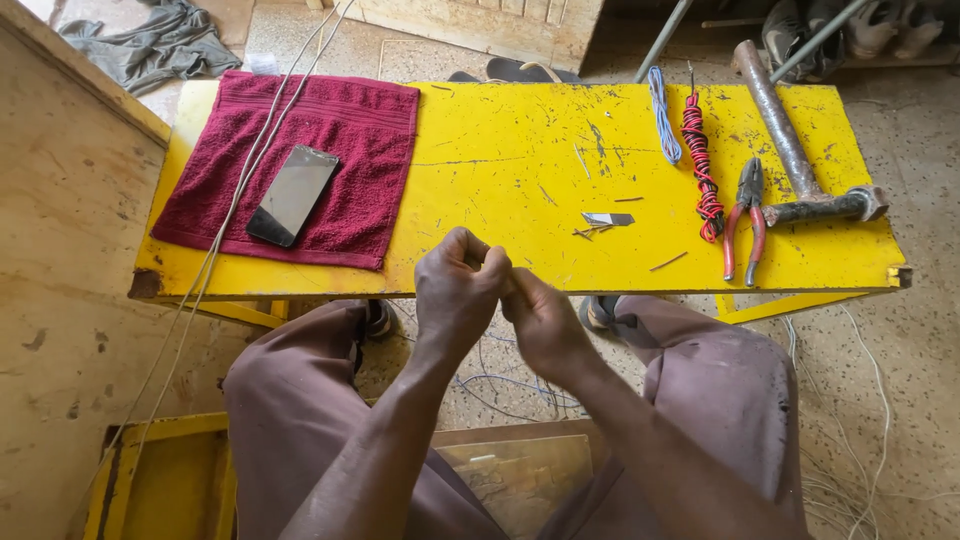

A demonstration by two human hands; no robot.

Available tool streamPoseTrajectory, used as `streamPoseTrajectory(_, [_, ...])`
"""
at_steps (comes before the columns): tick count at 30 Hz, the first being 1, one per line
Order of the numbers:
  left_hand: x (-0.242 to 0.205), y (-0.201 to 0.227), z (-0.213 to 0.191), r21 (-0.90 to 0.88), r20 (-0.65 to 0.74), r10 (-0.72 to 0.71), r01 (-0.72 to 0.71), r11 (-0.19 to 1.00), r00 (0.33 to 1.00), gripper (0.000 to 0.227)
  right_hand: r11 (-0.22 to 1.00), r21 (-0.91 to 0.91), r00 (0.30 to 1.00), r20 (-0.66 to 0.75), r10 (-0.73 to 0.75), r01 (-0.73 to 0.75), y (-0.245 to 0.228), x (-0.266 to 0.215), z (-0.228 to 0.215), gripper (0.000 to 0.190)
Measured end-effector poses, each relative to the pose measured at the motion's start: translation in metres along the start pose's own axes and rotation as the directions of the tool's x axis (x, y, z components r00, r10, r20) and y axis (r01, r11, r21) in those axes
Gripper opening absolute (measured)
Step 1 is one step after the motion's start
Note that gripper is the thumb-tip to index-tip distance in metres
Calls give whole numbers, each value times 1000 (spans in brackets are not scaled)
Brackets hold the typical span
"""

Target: Stripping insulation from thin copper wires and twisting them together at a workbench.

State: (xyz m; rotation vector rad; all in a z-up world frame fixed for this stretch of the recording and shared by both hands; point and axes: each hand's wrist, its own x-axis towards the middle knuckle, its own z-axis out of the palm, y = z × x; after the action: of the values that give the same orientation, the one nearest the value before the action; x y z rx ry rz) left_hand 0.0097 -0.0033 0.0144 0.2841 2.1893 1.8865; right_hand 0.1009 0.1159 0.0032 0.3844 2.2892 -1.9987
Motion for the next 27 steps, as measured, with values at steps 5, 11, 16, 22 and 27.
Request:
streamPoseTrajectory(5, [27,-38,-13,7,-214,-60,63,998,975,11,1000,-15,998,-52,21,-22,-6,-11,6,33])
streamPoseTrajectory(11, [25,-26,-40,-674,518,139,302,674,844,40,663,716,914,387,-118,-218,19,2,-26,26])
streamPoseTrajectory(16, [27,-34,-28,-776,540,379,270,570,752,28,488,791,805,536,-257,-371,35,-2,-29,27])
streamPoseTrajectory(22, [18,-16,-25,-479,136,199,-111,871,971,20,663,727,929,347,-128,-179,17,8,-22,28])
streamPoseTrajectory(27, [10,-18,-14,161,-228,236,-202,966,945,23,978,210,1000,26,-3,-3,0,2,2,33])
